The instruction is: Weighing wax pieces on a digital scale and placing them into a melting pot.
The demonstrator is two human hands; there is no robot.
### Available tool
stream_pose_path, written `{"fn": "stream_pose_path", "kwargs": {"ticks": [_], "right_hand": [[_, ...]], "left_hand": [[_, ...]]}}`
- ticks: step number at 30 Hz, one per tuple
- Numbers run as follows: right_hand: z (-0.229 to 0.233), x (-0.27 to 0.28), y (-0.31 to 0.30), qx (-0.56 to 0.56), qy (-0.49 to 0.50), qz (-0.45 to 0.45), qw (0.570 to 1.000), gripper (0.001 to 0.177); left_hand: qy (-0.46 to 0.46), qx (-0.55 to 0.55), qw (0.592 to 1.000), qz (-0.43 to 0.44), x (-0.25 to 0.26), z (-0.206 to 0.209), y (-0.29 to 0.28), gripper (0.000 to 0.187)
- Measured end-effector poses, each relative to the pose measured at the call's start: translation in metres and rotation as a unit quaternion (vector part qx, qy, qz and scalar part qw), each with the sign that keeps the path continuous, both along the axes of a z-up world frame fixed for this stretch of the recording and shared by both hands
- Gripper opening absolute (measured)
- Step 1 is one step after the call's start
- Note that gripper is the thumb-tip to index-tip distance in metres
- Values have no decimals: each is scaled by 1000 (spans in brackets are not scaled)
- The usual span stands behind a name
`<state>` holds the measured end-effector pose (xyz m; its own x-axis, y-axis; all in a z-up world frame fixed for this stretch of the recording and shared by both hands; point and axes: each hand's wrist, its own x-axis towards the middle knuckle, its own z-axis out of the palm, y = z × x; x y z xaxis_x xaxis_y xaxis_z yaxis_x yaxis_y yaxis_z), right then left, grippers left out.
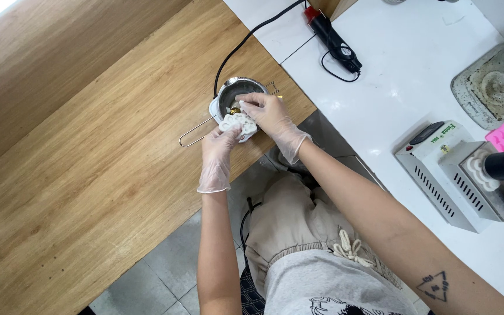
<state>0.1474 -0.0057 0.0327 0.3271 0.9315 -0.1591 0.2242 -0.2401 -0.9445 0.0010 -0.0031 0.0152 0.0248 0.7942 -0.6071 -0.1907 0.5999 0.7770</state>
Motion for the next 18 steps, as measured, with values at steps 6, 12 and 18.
{"fn": "stream_pose_path", "kwargs": {"ticks": [6,12,18], "right_hand": [[-2,1,14,-88,34,-57,994,26],[12,6,10,-58,-79,28,995,22],[17,6,13,-19,7,21,1000,32]], "left_hand": [[111,51,992,-38,-21,-42,-1,29],[72,73,995,7,-34,18,-24,34],[37,66,996,47,-48,12,-38,36]]}}
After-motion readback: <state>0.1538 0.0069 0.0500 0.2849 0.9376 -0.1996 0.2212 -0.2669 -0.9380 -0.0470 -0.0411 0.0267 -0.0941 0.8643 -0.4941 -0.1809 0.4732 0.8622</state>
